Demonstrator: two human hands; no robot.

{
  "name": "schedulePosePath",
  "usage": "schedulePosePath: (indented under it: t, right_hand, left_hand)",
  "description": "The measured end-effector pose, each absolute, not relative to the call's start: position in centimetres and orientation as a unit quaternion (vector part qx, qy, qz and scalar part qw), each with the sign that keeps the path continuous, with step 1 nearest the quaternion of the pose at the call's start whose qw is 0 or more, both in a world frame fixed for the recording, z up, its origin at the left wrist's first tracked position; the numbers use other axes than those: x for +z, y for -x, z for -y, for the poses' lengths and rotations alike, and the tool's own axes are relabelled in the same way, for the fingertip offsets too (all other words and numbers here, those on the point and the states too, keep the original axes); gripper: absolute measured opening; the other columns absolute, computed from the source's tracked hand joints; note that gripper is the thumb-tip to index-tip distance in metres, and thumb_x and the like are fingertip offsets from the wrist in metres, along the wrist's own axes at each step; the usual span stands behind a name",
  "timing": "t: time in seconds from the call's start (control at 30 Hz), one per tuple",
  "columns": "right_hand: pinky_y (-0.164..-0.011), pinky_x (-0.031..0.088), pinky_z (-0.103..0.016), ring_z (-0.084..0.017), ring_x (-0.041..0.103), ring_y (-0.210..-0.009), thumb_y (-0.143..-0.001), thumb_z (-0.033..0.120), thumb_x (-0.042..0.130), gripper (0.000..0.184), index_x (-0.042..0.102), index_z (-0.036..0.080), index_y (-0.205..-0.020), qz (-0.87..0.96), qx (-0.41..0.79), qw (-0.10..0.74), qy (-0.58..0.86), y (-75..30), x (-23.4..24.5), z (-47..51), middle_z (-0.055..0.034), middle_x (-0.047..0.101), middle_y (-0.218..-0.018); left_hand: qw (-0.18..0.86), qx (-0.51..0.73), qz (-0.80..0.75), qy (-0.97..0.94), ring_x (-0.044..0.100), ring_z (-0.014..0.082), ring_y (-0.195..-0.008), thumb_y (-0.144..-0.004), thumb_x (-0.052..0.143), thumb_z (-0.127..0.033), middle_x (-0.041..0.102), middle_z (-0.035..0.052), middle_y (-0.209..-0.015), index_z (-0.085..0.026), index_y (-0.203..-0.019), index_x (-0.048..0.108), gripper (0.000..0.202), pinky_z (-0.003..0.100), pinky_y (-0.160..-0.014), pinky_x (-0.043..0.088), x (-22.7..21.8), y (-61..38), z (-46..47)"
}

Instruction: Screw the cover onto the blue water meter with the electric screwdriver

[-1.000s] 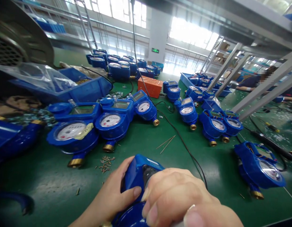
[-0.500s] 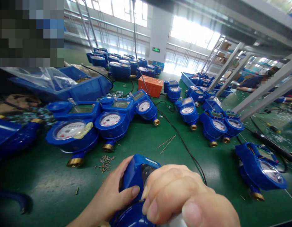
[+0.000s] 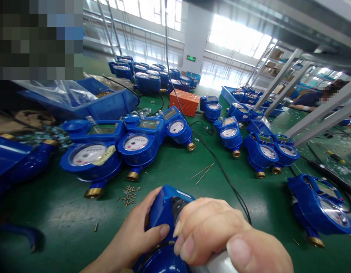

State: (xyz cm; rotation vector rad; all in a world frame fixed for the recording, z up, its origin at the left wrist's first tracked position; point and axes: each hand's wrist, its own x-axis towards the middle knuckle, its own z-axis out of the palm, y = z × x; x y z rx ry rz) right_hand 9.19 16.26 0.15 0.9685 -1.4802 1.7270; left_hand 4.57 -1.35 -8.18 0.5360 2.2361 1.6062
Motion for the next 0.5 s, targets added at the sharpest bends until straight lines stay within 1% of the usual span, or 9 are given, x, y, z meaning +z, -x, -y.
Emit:
schedulePosePath:
  t: [0.03, 0.1, 0.17, 0.2, 0.27, 0.33, 0.4, 0.47, 0.5]
  right_hand:
    - [-0.071, 0.049, -0.033, -0.014, 0.057, -0.083, -0.093, 0.022, 0.017, 0.030, 0.044, 0.007, -0.093, 0.571, 0.656, 0.309, -0.384, -9.1, -0.3, -16.6, -0.0067, 0.050, -0.082]
    - [-0.076, 0.047, -0.032, -0.013, 0.056, -0.089, -0.093, 0.022, 0.017, 0.028, 0.038, 0.006, -0.084, 0.585, 0.643, 0.269, -0.415, -8.9, -1.1, -17.1, -0.0061, 0.051, -0.084]
    - [-0.076, 0.046, -0.032, -0.012, 0.056, -0.089, -0.093, 0.023, 0.017, 0.025, 0.033, 0.007, -0.083, 0.581, 0.652, 0.269, -0.406, -8.8, -1.5, -17.0, -0.0045, 0.052, -0.088]
    - [-0.075, 0.045, -0.031, -0.011, 0.056, -0.087, -0.094, 0.025, 0.017, 0.027, 0.034, 0.006, -0.082, 0.576, 0.669, 0.284, -0.374, -8.8, -1.4, -16.8, -0.0038, 0.052, -0.086]
    - [-0.073, 0.045, -0.028, -0.009, 0.056, -0.082, -0.094, 0.024, 0.020, 0.030, 0.039, 0.006, -0.080, 0.567, 0.682, 0.306, -0.346, -8.9, -0.9, -16.0, -0.0030, 0.050, -0.079]
    - [-0.073, 0.046, -0.026, -0.009, 0.055, -0.080, -0.093, 0.022, 0.027, 0.028, 0.043, 0.006, -0.077, 0.568, 0.679, 0.294, -0.360, -9.2, -0.1, -15.2, -0.0030, 0.048, -0.073]
    - [-0.072, 0.046, -0.026, -0.009, 0.055, -0.077, -0.091, 0.022, 0.033, 0.026, 0.043, 0.005, -0.073, 0.577, 0.695, 0.275, -0.328, -9.6, 0.5, -14.7, -0.0027, 0.048, -0.071]
    - [-0.072, 0.045, -0.026, -0.008, 0.055, -0.075, -0.090, 0.022, 0.034, 0.028, 0.042, 0.005, -0.070, 0.577, 0.722, 0.276, -0.265, -10.0, 0.6, -14.6, -0.0023, 0.048, -0.071]
    - [-0.073, 0.045, -0.026, -0.008, 0.055, -0.075, -0.090, 0.022, 0.034, 0.027, 0.042, 0.005, -0.071, 0.571, 0.725, 0.285, -0.258, -10.0, 0.5, -14.8, -0.0019, 0.048, -0.071]
  left_hand:
    - [0.167, 0.560, -0.790, -0.185, 0.050, 0.0235, -0.106, -0.070, 0.063, -0.056, 0.052, 0.0024, -0.112, -0.024, -0.129, 0.037, 0.073, 0.036, -0.095, 0.039, -8.1, -4.6, 1.3]
    - [0.163, 0.552, -0.798, -0.182, 0.049, 0.0243, -0.109, -0.070, 0.063, -0.057, 0.052, 0.0025, -0.113, -0.024, -0.131, 0.036, 0.074, 0.037, -0.098, 0.037, -8.1, -4.6, 1.3]
    - [0.161, 0.553, -0.797, -0.183, 0.049, 0.0238, -0.108, -0.070, 0.063, -0.056, 0.052, 0.0025, -0.113, -0.024, -0.130, 0.036, 0.073, 0.037, -0.097, 0.037, -8.1, -4.7, 1.4]
    - [0.160, 0.558, -0.793, -0.185, 0.050, 0.0231, -0.105, -0.071, 0.063, -0.056, 0.052, 0.0024, -0.112, -0.024, -0.129, 0.037, 0.071, 0.036, -0.095, 0.039, -8.1, -4.7, 1.4]
    - [0.160, 0.565, -0.787, -0.188, 0.051, 0.0224, -0.102, -0.071, 0.062, -0.055, 0.053, 0.0024, -0.110, -0.023, -0.126, 0.038, 0.068, 0.034, -0.091, 0.040, -7.9, -4.9, 1.4]
    - [0.166, 0.563, -0.789, -0.182, 0.051, 0.0229, -0.102, -0.071, 0.062, -0.053, 0.053, 0.0034, -0.109, -0.020, -0.126, 0.038, 0.068, 0.034, -0.090, 0.040, -7.6, -5.0, 1.3]
    - [0.174, 0.557, -0.793, -0.173, 0.051, 0.0230, -0.101, -0.070, 0.062, -0.051, 0.053, 0.0047, -0.109, -0.018, -0.123, 0.038, 0.067, 0.034, -0.089, 0.041, -7.1, -5.0, 1.3]
    - [0.175, 0.557, -0.793, -0.172, 0.051, 0.0226, -0.100, -0.070, 0.062, -0.049, 0.053, 0.0049, -0.107, -0.017, -0.121, 0.039, 0.064, 0.034, -0.089, 0.040, -6.7, -5.1, 1.2]
    - [0.175, 0.556, -0.794, -0.173, 0.050, 0.0226, -0.100, -0.070, 0.062, -0.048, 0.054, 0.0045, -0.105, -0.017, -0.120, 0.040, 0.063, 0.034, -0.090, 0.040, -6.5, -5.1, 1.2]
